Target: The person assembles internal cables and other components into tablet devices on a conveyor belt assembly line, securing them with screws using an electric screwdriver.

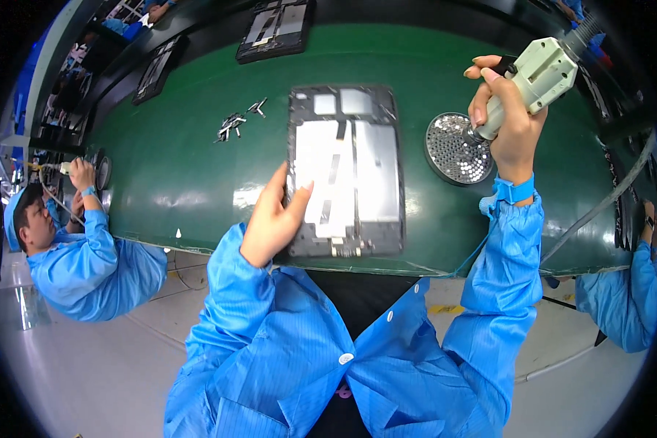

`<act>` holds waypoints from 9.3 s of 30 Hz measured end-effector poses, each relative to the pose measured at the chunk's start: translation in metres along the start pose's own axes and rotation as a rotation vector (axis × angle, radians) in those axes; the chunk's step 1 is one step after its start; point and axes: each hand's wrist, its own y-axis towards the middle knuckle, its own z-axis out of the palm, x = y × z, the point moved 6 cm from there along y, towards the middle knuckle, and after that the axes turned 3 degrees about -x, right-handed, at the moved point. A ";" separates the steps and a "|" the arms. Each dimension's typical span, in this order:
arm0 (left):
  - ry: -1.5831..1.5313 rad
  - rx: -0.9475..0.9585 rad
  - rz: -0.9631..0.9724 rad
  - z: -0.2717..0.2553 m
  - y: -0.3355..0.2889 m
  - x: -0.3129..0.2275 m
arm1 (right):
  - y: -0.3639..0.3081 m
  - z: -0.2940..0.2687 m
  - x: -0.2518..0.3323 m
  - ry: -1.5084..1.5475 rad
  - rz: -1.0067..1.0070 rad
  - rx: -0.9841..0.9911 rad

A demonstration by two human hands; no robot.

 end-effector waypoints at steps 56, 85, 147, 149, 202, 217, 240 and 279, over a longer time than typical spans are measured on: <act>0.266 0.001 0.722 -0.006 0.131 -0.073 | 0.002 0.117 -0.008 -0.007 -0.063 0.259; -0.052 0.306 0.142 0.023 0.144 -0.021 | -0.001 0.090 -0.007 -0.049 -0.032 0.195; -0.049 0.404 0.252 0.029 0.102 -0.017 | -0.028 0.151 -0.048 0.118 0.184 0.437; -0.046 0.402 0.258 0.029 0.102 -0.018 | -0.028 0.151 -0.047 0.114 0.173 0.452; -0.003 0.399 0.126 0.029 0.108 -0.009 | -0.024 0.160 -0.049 -0.158 -0.232 0.331; 0.640 0.305 0.556 0.070 -0.117 -0.099 | 0.002 0.093 0.008 0.157 -0.105 0.299; 0.600 0.004 0.642 0.076 0.251 -0.036 | 0.006 -0.090 0.002 -0.119 0.019 0.042; 0.632 -0.221 0.943 0.064 0.101 -0.096 | 0.000 -0.080 -0.003 -0.117 0.088 0.031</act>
